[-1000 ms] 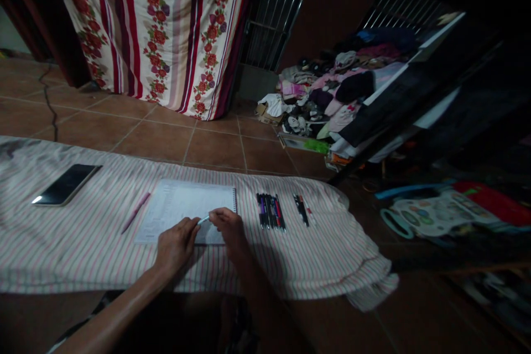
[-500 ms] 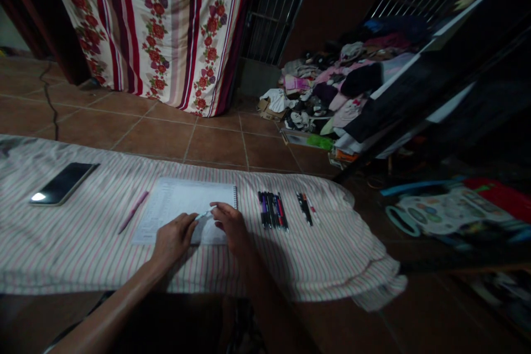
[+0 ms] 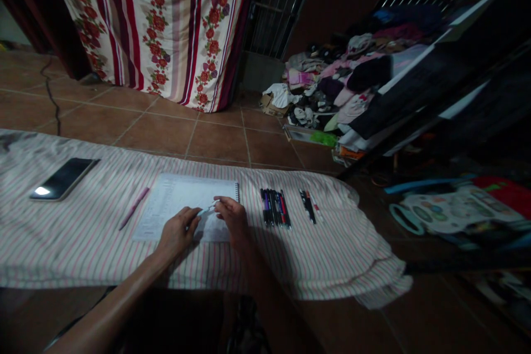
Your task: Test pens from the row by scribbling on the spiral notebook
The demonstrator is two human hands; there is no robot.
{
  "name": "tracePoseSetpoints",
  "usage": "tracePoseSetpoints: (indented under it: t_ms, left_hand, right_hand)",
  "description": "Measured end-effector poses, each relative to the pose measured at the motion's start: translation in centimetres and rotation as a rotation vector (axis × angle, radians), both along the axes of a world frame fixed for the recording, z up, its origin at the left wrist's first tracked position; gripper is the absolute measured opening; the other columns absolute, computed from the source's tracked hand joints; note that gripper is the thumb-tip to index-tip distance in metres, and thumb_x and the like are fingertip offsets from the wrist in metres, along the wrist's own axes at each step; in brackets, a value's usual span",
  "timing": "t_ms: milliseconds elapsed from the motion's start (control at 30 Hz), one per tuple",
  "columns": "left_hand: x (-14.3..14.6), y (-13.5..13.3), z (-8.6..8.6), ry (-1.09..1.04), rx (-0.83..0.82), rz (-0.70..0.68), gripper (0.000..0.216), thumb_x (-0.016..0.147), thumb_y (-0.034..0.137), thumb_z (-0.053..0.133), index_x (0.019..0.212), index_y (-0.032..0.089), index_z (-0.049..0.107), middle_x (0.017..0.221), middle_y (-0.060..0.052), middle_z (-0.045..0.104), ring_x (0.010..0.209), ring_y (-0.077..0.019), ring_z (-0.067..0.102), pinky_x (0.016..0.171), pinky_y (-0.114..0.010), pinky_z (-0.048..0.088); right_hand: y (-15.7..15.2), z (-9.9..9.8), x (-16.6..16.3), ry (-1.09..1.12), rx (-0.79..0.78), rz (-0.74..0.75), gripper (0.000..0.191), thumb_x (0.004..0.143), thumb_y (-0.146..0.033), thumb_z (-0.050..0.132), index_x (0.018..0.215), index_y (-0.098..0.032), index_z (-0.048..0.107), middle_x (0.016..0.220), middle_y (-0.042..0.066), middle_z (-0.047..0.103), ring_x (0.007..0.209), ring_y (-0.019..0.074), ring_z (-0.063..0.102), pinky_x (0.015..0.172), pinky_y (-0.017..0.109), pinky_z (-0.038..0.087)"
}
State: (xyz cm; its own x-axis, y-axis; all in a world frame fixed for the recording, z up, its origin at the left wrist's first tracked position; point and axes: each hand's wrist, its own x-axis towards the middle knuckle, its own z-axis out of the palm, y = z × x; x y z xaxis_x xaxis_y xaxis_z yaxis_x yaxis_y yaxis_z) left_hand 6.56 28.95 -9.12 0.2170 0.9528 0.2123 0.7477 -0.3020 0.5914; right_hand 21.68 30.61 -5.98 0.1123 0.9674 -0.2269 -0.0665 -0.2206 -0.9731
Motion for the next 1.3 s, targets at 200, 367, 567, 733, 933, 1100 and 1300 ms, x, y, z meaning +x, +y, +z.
tracePoseSetpoints:
  t_ms: [200,367,567,733,933,1100,1300]
  left_hand:
    - [-0.1,0.2,-0.5,-0.073,0.018,-0.043,0.036,0.087,0.020,0.034,0.119,0.017,0.049,0.090,-0.006,0.061,0.079,-0.0156,0.059,0.070,-0.026,0.046]
    - [-0.2,0.6,-0.8,-0.086,-0.003,-0.045,0.035,0.086,0.019,0.035,0.117,0.017,0.052,0.088,-0.005,0.060,0.075,-0.0148,0.058,0.068,-0.026,0.046]
    - [-0.3,0.6,-0.4,-0.065,-0.060,-0.012,0.035,0.086,0.017,0.036,0.117,0.018,0.052,0.089,-0.005,0.060,0.078,-0.0147,0.058,0.071,-0.025,0.045]
    - [-0.4,0.6,-0.2,0.030,-0.078,0.036,0.035,0.087,0.018,0.037,0.118,0.019,0.051,0.090,-0.004,0.060,0.073,-0.0137,0.058,0.066,-0.024,0.044]
    - [-0.6,0.8,-0.1,0.106,-0.090,0.069,0.035,0.086,0.017,0.038,0.118,0.020,0.051,0.089,-0.003,0.061,0.073,-0.0133,0.058,0.063,-0.022,0.041]
    - [-0.6,0.9,0.1,0.169,-0.123,0.092,0.035,0.086,0.018,0.038,0.118,0.021,0.051,0.090,-0.003,0.061,0.076,-0.0147,0.059,0.062,-0.023,0.040]
    - [-0.5,0.9,0.4,0.270,-0.161,0.112,0.036,0.086,0.019,0.036,0.119,0.024,0.050,0.092,-0.003,0.062,0.077,-0.0159,0.060,0.058,-0.024,0.038]
  right_hand:
    - [0.6,-0.6,0.2,-0.040,0.012,0.007,0.030,0.062,-0.039,0.065,0.085,-0.020,0.068,0.073,0.001,0.066,0.070,0.0147,0.058,0.061,0.025,0.043]
    - [0.6,-0.4,0.2,-0.031,0.015,-0.011,0.032,0.063,-0.040,0.064,0.087,-0.019,0.068,0.075,0.002,0.065,0.071,0.0137,0.057,0.060,0.024,0.042]
    - [0.8,-1.0,0.3,-0.042,0.019,-0.040,0.036,0.067,-0.042,0.060,0.092,-0.017,0.065,0.082,0.004,0.066,0.071,0.0129,0.058,0.061,0.023,0.044]
    - [2.4,-3.3,1.2,-0.393,0.102,-0.021,0.038,0.075,-0.039,0.046,0.098,-0.013,0.060,0.080,0.007,0.068,0.067,0.0146,0.061,0.058,0.025,0.046]
    - [4.4,-5.5,2.3,-0.745,0.197,-0.014,0.019,0.069,-0.026,0.055,0.085,-0.017,0.060,0.061,0.002,0.063,0.063,0.0173,0.058,0.062,0.028,0.041]
    - [5.2,-6.5,2.4,-0.965,0.287,0.013,0.013,0.073,-0.020,0.052,0.082,-0.018,0.062,0.068,0.004,0.063,0.071,0.0189,0.058,0.068,0.028,0.039]
    - [4.8,-7.4,2.5,-1.066,0.375,0.061,0.021,0.077,-0.020,0.049,0.092,-0.017,0.063,0.082,0.008,0.063,0.079,0.0189,0.058,0.075,0.028,0.042]
